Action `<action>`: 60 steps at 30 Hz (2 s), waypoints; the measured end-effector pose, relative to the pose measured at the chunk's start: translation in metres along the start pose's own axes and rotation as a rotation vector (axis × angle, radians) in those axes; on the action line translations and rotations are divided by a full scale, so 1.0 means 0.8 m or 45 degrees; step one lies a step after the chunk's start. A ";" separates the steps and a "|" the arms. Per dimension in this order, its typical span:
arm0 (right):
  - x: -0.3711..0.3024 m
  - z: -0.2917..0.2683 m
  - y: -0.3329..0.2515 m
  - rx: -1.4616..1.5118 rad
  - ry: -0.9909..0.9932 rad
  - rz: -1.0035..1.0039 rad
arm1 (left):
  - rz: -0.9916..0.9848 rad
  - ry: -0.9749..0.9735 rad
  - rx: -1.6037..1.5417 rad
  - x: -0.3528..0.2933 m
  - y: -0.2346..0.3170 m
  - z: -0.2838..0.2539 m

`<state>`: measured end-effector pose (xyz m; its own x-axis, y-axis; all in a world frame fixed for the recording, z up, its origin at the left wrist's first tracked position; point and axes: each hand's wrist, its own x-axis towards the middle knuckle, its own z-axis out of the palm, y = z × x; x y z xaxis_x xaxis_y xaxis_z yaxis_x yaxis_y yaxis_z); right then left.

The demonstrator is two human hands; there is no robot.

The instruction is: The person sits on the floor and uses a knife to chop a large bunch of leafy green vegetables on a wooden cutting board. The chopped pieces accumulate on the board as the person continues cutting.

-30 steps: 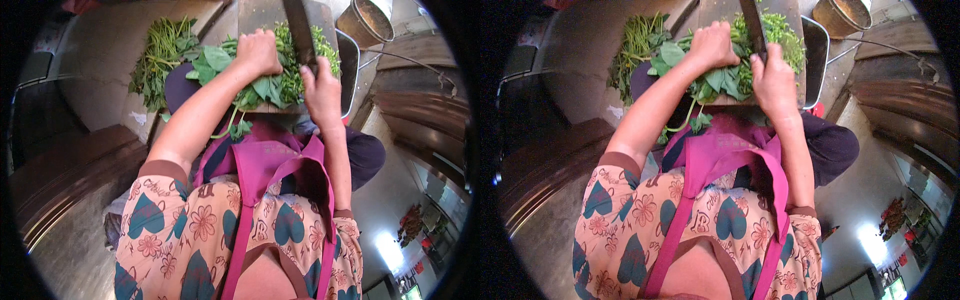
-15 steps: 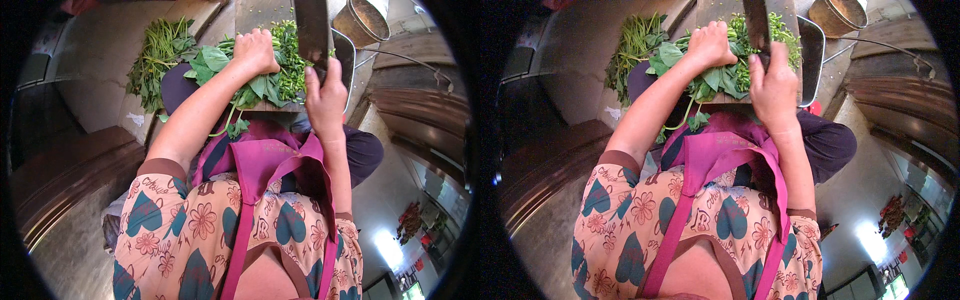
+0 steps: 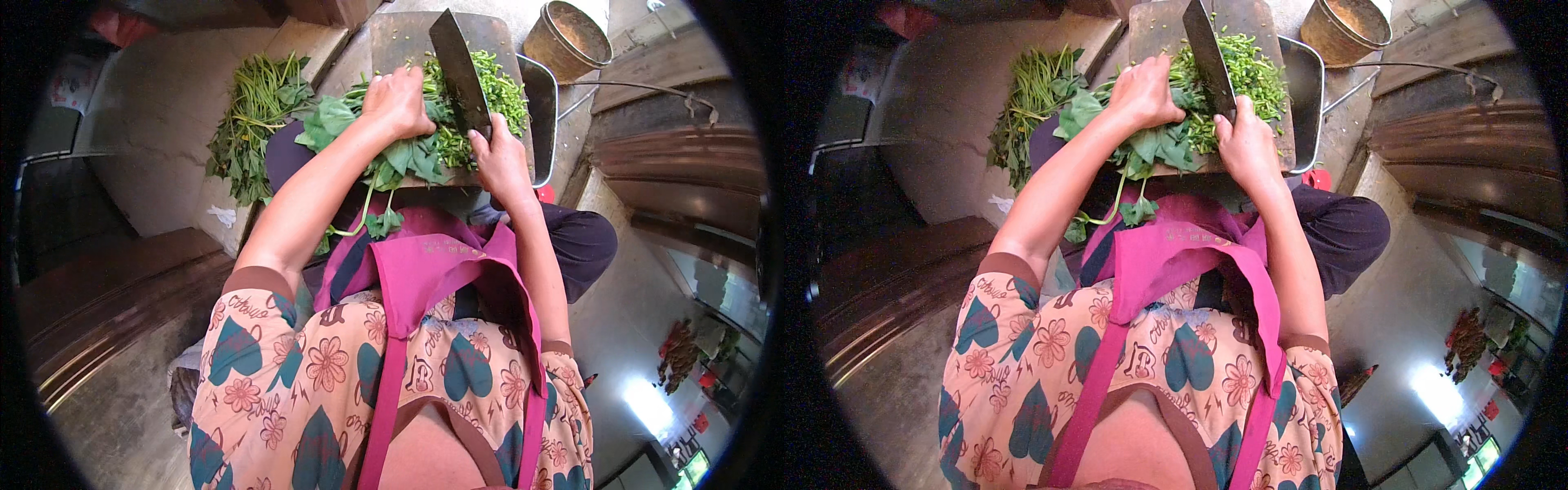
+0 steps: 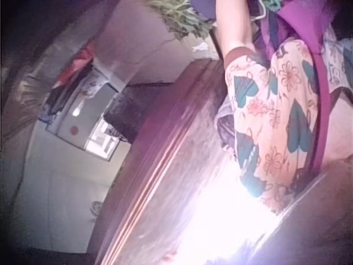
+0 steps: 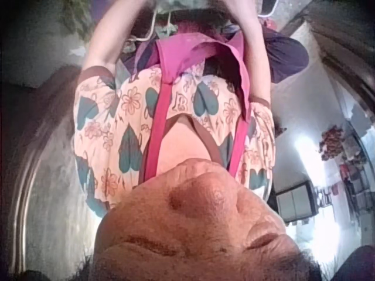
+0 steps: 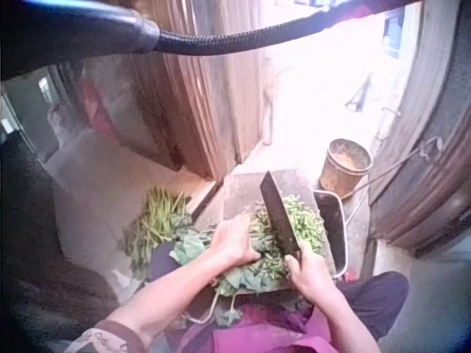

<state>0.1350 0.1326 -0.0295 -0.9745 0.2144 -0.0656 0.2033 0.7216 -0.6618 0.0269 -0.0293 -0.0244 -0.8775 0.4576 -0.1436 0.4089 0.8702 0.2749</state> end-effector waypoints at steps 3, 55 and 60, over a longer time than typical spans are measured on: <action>-0.019 -0.035 -0.010 0.157 0.062 0.022 | 0.073 0.154 -0.013 -0.012 -0.001 -0.014; -0.011 -0.052 -0.005 0.083 0.344 -0.022 | 0.231 0.443 0.120 0.016 0.036 0.049; 0.017 -0.044 0.021 -0.026 0.394 0.188 | 0.216 0.441 0.114 0.014 0.037 0.050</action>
<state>0.1284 0.1710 -0.0152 -0.8602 0.5048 0.0719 0.3452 0.6803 -0.6465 0.0394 0.0092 -0.0559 -0.8218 0.5210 0.2305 0.5623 0.8068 0.1811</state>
